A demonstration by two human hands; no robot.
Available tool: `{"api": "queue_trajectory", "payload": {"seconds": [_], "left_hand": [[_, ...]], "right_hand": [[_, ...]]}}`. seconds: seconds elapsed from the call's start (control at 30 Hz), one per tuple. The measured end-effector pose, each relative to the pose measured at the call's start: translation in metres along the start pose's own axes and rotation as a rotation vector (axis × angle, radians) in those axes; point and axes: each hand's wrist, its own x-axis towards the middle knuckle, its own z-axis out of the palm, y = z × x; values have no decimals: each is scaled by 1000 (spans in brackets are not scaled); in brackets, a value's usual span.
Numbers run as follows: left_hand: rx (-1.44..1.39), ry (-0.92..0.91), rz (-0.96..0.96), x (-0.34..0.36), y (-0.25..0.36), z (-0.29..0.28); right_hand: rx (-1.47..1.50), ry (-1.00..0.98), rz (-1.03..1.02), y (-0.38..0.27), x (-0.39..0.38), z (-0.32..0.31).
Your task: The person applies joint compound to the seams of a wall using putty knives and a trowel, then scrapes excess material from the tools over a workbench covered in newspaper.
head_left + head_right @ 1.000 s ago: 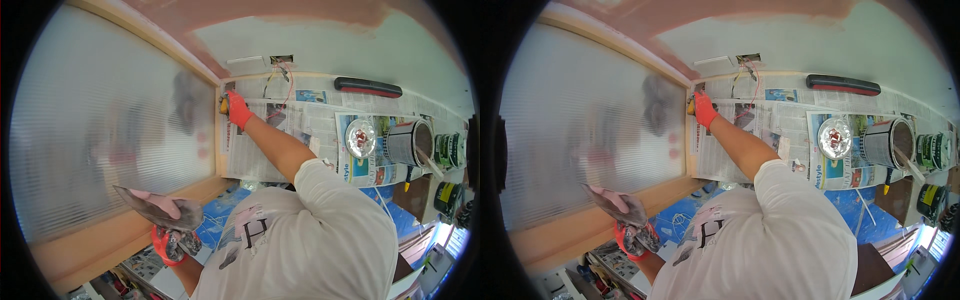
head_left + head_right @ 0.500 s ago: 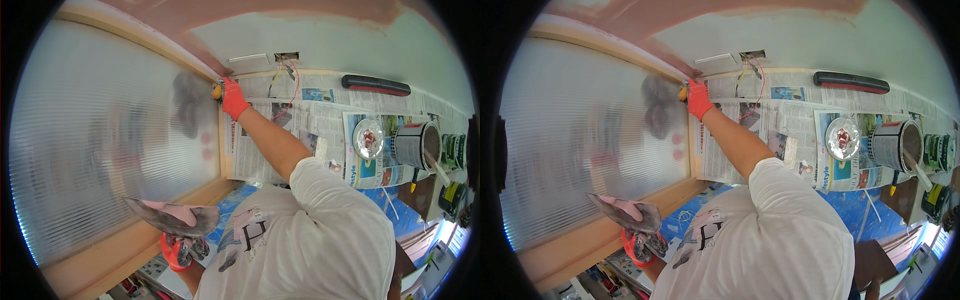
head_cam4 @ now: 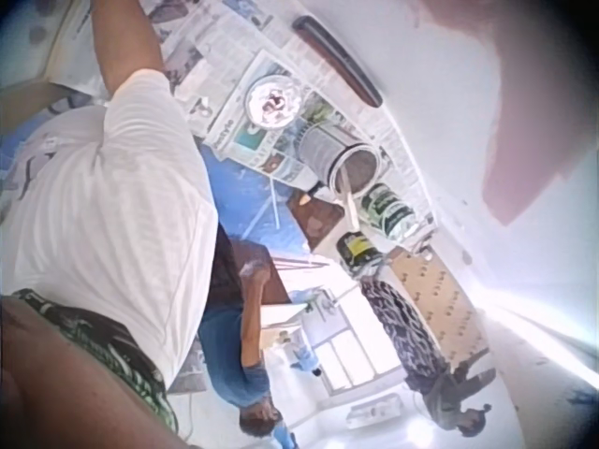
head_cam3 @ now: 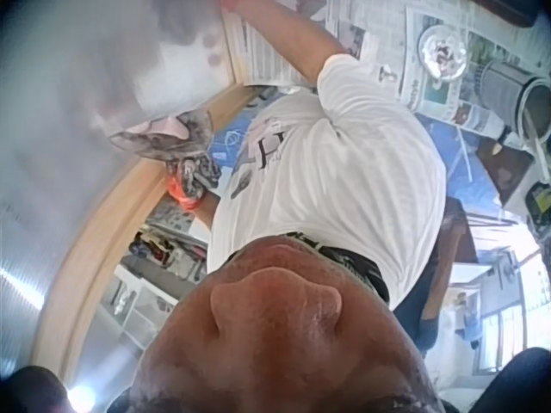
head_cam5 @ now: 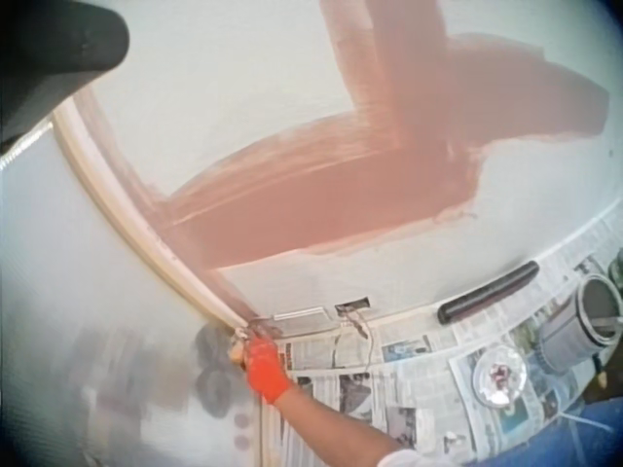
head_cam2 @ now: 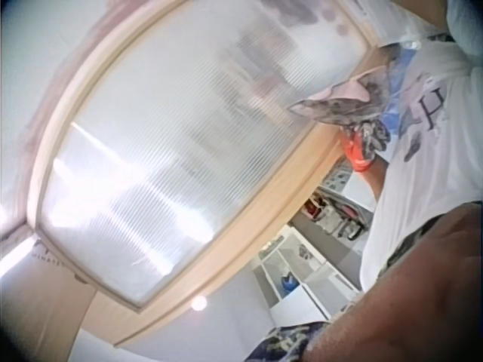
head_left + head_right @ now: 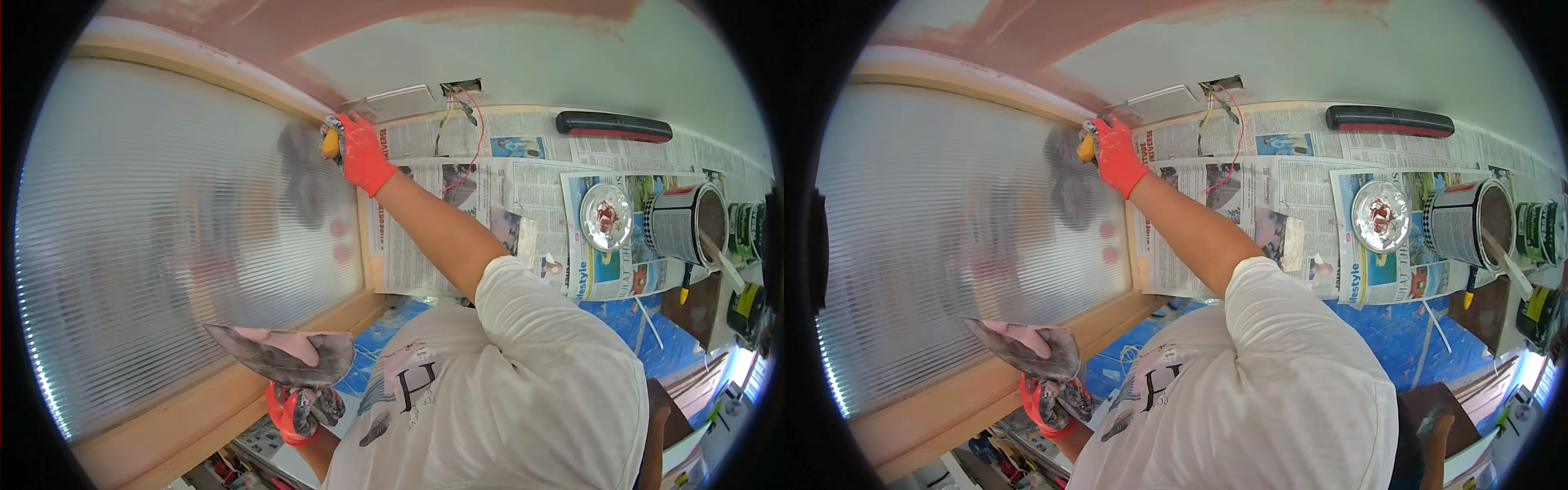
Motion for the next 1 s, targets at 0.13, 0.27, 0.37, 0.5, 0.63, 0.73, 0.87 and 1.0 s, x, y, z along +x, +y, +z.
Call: {"api": "queue_trajectory", "payload": {"seconds": [0.13, 0.27, 0.37, 0.5, 0.63, 0.73, 0.87, 1.0], "left_hand": [[15, 58, 80, 1, 2, 7], [40, 34, 133, 3, -9, 2], [-56, -79, 153, 8, 13, 20], [-187, -184, 167, 16, 6, 27], [-650, -365, -91, 37, -39, 53], [-754, -573, -292, 51, -55, 74], [-654, -745, -213, 58, -59, 66], [-875, -808, -54, 55, -63, 42]], "right_hand": [[214, -82, 38, -44, -25, 43], [42, -86, -18, -50, -28, 61], [-226, -159, -94, -55, -43, 59], [-1053, -417, -325, -82, -110, 29], [-1405, -682, -12, -159, -177, 54], [-1496, -1002, -402, -204, -204, 79], [-1708, -1217, -421, -232, -214, 84], [-2095, -1287, -219, -227, -206, 36]]}}
